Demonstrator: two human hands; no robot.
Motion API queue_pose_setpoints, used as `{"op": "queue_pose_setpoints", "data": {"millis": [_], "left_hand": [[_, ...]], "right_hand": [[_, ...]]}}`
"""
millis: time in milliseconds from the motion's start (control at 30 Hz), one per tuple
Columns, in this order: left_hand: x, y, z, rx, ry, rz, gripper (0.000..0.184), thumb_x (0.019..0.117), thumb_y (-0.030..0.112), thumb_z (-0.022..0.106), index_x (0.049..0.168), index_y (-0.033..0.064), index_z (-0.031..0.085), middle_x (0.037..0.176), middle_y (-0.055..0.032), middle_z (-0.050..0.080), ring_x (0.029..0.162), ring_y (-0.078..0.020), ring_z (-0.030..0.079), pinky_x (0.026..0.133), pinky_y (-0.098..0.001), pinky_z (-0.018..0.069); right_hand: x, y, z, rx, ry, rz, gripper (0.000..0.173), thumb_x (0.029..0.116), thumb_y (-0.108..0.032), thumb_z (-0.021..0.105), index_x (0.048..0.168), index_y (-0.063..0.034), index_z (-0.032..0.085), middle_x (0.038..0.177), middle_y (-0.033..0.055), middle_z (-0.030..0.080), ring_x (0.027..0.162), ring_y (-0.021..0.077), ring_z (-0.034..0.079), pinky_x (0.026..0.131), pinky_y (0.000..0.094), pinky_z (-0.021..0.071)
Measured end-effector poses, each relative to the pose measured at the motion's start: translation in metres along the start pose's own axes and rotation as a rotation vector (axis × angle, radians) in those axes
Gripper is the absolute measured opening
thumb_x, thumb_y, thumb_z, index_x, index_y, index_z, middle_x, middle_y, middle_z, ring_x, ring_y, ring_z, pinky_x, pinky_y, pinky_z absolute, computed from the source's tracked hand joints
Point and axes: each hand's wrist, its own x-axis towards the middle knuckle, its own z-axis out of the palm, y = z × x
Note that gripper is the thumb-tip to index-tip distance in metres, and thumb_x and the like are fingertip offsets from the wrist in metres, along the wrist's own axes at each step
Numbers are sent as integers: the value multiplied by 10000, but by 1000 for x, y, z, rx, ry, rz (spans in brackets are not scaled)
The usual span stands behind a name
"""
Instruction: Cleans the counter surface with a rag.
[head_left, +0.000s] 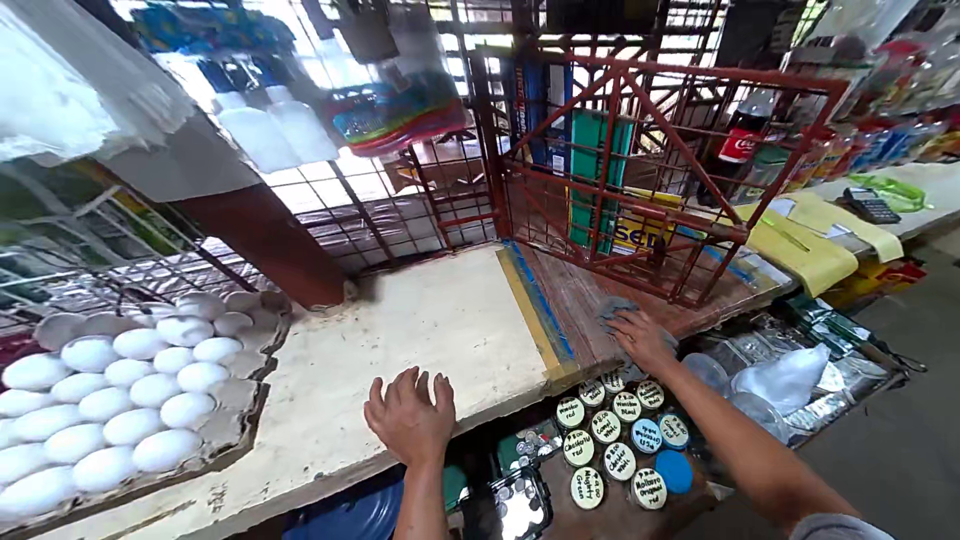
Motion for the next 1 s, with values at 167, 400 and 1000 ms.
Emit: {"op": "queue_pose_setpoints", "data": {"millis": [167, 400, 1000], "left_hand": [[1, -1, 2, 6, 2, -12, 564, 974, 444, 460, 1192, -21, 693, 1228, -223, 701, 1344, -534, 487, 1162, -666, 257], [4, 51, -8, -205, 85, 207, 436, 953, 331, 584, 1119, -48, 722, 1243, -275, 679, 1305, -606, 477, 1119, -748, 249], [43, 372, 55, -950, -712, -107, 428, 1116, 297, 404, 1373, 7, 586, 1281, -239, 642, 1221, -334, 606, 1077, -512, 442]], "right_hand": [[-45, 16, -70, 220, -200, 78, 272, 985, -144, 578, 1169, -56, 758, 1252, 147, 707, 1227, 280, 639, 1078, 471, 474], [-116, 15, -123, 567, 50, 111, 286, 925, -119, 576, 1113, 19, 741, 1160, 95, 733, 1110, 57, 657, 1017, 247, 496], [-193, 23, -147, 816, 332, 143, 278, 880, 57, 497, 1075, 149, 673, 1125, 24, 737, 1110, -70, 625, 1041, 153, 469]]}}
